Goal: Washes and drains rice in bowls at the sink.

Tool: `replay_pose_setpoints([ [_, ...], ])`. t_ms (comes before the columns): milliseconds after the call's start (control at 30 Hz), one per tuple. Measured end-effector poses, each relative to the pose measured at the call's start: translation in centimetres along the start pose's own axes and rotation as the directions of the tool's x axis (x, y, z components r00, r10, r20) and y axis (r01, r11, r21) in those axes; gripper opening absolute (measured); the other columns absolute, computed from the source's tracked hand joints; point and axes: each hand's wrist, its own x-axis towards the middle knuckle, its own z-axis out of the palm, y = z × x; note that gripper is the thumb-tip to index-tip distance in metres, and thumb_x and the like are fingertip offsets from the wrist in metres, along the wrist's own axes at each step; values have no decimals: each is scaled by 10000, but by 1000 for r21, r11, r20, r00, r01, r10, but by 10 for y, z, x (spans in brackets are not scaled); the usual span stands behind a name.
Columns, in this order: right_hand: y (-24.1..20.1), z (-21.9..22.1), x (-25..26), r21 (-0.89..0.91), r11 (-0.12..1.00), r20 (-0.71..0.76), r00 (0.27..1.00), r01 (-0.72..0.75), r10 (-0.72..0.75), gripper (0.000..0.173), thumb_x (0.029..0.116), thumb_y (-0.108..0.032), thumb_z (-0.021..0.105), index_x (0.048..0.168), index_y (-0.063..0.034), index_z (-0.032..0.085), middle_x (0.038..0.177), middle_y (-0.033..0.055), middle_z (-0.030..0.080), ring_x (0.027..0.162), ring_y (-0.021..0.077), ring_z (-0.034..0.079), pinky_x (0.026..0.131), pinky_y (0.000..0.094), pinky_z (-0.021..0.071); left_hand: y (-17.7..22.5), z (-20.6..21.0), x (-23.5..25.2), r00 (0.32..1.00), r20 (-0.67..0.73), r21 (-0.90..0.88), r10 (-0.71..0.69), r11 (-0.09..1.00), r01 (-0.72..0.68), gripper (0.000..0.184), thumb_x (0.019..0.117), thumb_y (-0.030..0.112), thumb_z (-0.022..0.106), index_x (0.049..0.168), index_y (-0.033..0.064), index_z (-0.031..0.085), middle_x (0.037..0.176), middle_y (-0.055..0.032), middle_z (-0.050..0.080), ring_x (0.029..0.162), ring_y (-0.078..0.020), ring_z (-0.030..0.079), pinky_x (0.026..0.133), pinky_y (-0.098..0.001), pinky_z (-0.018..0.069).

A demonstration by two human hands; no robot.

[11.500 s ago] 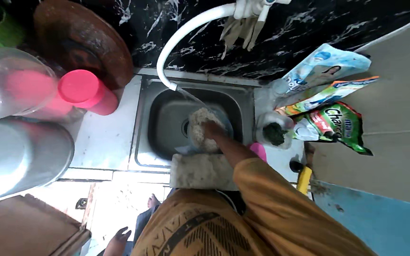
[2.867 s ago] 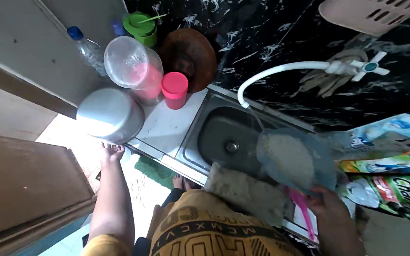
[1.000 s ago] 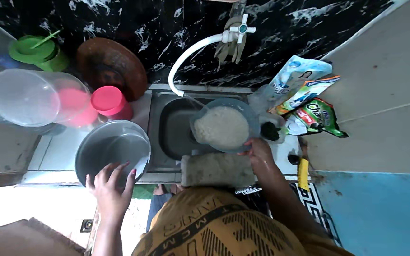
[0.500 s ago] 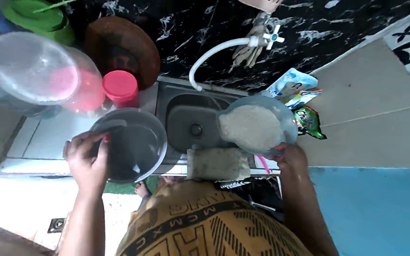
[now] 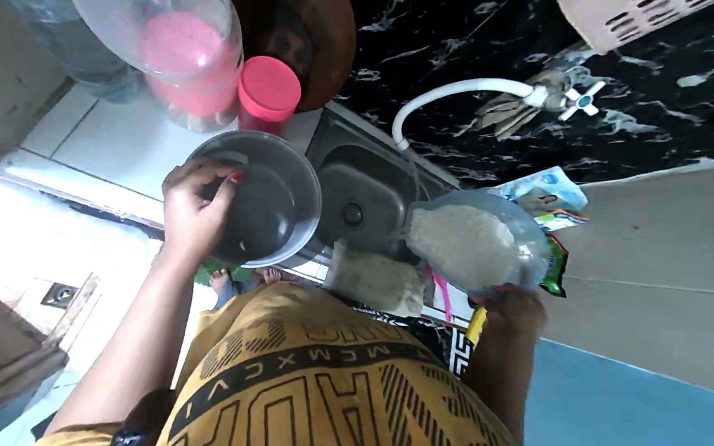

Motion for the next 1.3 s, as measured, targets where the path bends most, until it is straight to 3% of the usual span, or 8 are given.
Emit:
replay_pose_setpoints([
  [300, 0, -1, -10, -30, 999, 76, 997, -18, 20, 413, 910, 63, 543, 1309, -6, 463, 893, 127, 558, 541, 201, 605, 439, 391, 561, 68, 78, -21, 932, 317, -181, 174, 976, -120, 215, 944, 169, 616, 1020, 45, 774, 1022, -85, 726, 995, -175, 678, 902, -411, 553],
  [500, 0, 18, -35, 48, 995, 218, 973, -84, 72, 412, 903, 88, 520, 1310, 26, 498, 923, 167, 592, 580, 235, 634, 457, 416, 571, 83, 197, -89, 78, 984, 76, -160, 775, 628, 850, 1030, 584, 510, 1637, 64, 219, 1594, -223, 407, 1408, -339, 499, 1145, -526, 433],
  [667, 13, 33, -61, 133, 976, 370, 922, -171, 111, 385, 902, 103, 512, 1280, 35, 520, 927, 175, 639, 603, 258, 682, 472, 442, 602, 118, 239, -95, 189, 871, -94, -453, 224, 970, 313, 1097, 209, 476, 1291, -19, 567, 1120, -134, 672, 934, -192, 695, 815, -349, 604],
  [833, 30, 36, -61, 19, 986, 571, 811, -167, 127, 438, 974, 48, 561, 1397, 56, 448, 906, 211, 679, 560, 249, 699, 505, 402, 627, 107, 224, -88, 255, 780, 207, -571, 620, 757, 187, 1039, 50, 535, 1142, -36, 666, 1064, -133, 676, 956, -207, 648, 895, -392, 530],
  [933, 35, 27, -35, -131, 991, 741, 664, -8, 103, 534, 1084, -211, 500, 1517, 59, 342, 991, 208, 680, 626, 229, 704, 600, 388, 629, 99, 218, -92, 235, 692, 142, -683, 448, 883, 191, 1065, 68, 486, 1165, -41, 607, 1008, -116, 647, 864, -175, 639, 807, -337, 549],
  [1067, 50, 74, 46, -58, 998, 690, 721, -35, 65, 520, 1137, -357, 279, 1474, -23, 491, 1054, 177, 698, 816, 239, 693, 731, 409, 578, 85, 207, -95, 221, 602, -121, -767, 186, 975, 140, 1025, 15, 508, 1146, -42, 546, 892, -117, 625, 730, -186, 650, 669, -341, 587],
  [1200, 65, 161, 104, -75, 975, 808, 560, -211, 183, 381, 1093, -240, 487, 1416, -44, 541, 1243, 124, 694, 1051, 203, 682, 874, 384, 559, 85, 195, -91, 200, 546, -183, -813, 117, 976, 214, 962, -49, 524, 1175, -43, 508, 879, -146, 633, 703, -219, 660, 638, -370, 601],
  [1300, 19, 182, 96, -265, 888, 833, 553, 375, 15, 334, 1028, -95, 583, 1348, -6, 622, 1237, 172, 690, 1108, 251, 675, 1001, 420, 535, 97, 185, -83, 173, 533, -206, -828, 72, 976, 195, 970, -59, 487, 1163, -32, 491, 864, -157, 636, 685, -232, 673, 611, -371, 610],
])
